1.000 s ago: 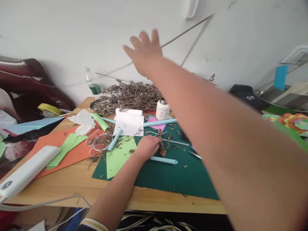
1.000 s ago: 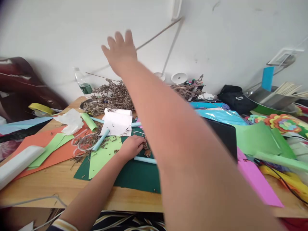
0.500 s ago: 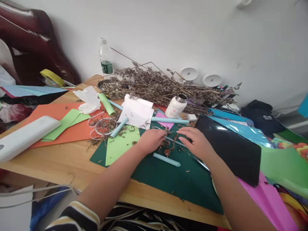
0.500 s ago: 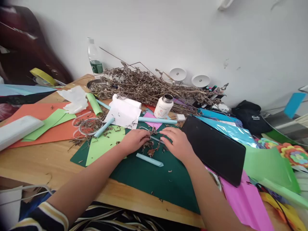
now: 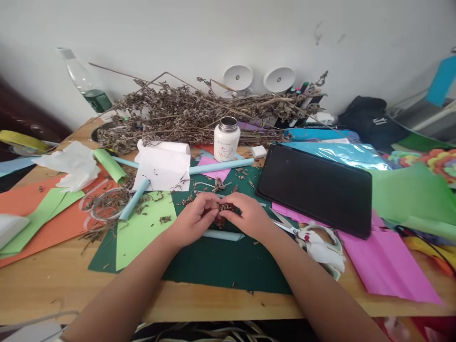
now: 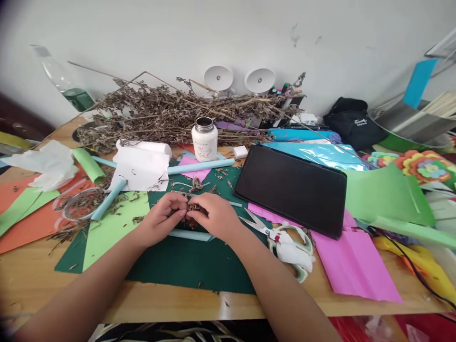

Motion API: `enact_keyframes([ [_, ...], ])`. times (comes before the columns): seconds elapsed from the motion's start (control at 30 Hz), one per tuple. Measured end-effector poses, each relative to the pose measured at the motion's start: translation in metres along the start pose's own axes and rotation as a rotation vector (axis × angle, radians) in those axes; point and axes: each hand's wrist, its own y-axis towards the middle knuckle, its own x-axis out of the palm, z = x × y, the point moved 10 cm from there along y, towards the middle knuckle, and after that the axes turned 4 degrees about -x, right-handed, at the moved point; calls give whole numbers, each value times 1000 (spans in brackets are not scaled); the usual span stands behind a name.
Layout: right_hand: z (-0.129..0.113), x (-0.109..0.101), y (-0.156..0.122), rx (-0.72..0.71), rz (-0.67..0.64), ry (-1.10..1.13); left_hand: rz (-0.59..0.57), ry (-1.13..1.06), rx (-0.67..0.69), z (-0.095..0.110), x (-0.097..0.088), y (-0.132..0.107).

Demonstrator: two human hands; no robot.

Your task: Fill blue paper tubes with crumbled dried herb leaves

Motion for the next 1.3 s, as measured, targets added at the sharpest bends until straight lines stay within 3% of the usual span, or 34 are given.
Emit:
enact_keyframes([
  [0.27,5,1,-3,21,-7,-140,110,440,75,14,-12,2],
  [0.43,5,3,-4,18,25,-206,148,566,138,22,-12,2],
  [0.6,3,-2,-6,-30,73,-295,184,483,59,17,-23,0],
  [0.77,13,-11,-6,20,64,-349,211,337,-71,2,-35,-1],
  [0.93,18,6,-4,20,-122,-395,171,272,-59,2,-28,-1],
  [1.0,20,9,-3,35,-141,-379,162,270,-35,4,-25,-1],
  [1.2,25,-9,-9,125,-166,-254,204,230,-45,2,-30,-2],
  [1.3,35,-6,-22,251,-367,-90,215,184,-72,-2,-32,-3],
])
